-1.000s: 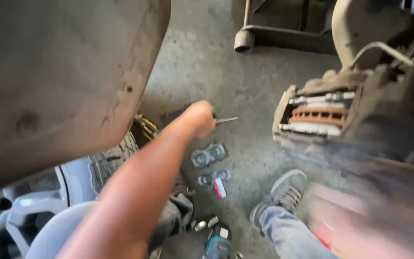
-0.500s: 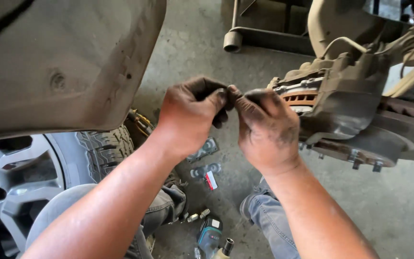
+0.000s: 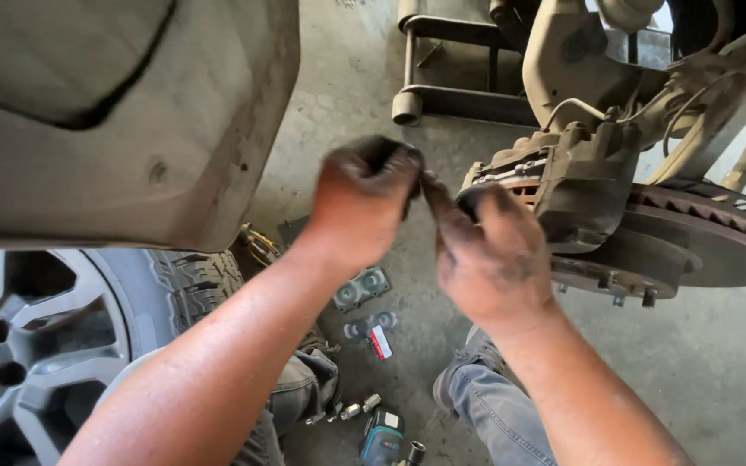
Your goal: The person removes old brake pads from a caliper, applies lubricant from a tube to new brake pads, and installs the new pads into the caliper assembly.
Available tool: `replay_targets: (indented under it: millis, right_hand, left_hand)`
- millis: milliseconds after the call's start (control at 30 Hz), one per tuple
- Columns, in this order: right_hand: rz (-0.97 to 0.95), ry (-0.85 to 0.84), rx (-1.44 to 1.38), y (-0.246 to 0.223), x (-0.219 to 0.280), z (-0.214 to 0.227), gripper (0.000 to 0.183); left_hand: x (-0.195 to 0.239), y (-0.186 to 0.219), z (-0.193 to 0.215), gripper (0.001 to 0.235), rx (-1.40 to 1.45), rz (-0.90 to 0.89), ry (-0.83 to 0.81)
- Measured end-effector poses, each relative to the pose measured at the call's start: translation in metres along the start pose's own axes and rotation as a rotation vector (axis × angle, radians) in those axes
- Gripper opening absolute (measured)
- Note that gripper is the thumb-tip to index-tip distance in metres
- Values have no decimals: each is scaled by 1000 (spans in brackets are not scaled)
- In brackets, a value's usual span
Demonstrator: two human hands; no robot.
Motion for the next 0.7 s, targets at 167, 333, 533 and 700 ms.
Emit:
replay_targets:
  millis: [167, 333, 533, 700]
  right_hand:
    - [-133, -582, 221, -8, -18, -12, 18]
    - [-10, -153, 133, -8, -7, -4, 35]
    - [-44, -149, 147, -16, -23, -2, 27]
    - [-106, -262, 36, -23, -24, 3, 40]
  left_hand:
    - [3, 6, -7, 28, -342, 85, -79]
    - [7, 9, -5, 24, -299, 4, -89]
    - [6, 26, -8, 24, -271, -105, -138]
    - [-3, -17, -3, 22, -201, 14, -151]
Point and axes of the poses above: each hand's wrist, its own x-axis away from the middle knuckle, its own z-axis out of the back of the hand, y = z × x, the point moved 8 cm from there along -x, towards the middle knuckle, and after that the axes turned 3 degrees about -z, right-handed, at the moved point
